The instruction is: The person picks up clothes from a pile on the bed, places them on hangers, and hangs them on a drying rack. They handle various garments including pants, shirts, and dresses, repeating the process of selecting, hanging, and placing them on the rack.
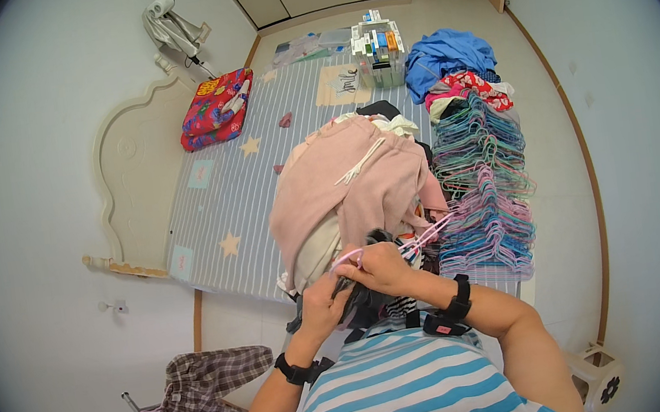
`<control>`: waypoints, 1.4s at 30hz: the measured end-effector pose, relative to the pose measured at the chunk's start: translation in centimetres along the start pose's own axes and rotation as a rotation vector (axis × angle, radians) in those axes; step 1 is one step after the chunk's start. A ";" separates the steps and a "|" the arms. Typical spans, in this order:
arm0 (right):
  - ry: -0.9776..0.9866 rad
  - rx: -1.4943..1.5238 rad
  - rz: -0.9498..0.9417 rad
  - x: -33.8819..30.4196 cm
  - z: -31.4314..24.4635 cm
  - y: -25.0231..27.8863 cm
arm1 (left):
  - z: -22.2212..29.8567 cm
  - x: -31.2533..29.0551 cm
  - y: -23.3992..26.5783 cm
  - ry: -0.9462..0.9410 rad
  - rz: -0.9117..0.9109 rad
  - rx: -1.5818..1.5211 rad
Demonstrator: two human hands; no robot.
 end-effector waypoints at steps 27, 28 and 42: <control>0.235 -0.342 -0.184 -3.2 2.3 1.4 | -3.4 0.2 7.5 0.155 0.368 0.018; 0.293 -0.389 -0.117 -3.2 2.3 2.0 | -3.2 0.2 7.7 0.109 0.341 0.069; 0.021 -0.082 0.233 -3.9 4.4 8.5 | -6.3 -1.3 11.9 0.024 0.340 0.163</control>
Point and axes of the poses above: each hand's wrist, its own x-axis towards the middle knuckle, its own y-axis out of the back of the hand, z = x × y, the point moved 6 cm from there along x, towards the middle knuckle, and after that the axes turned 4 degrees about x, right-handed, at the moved point
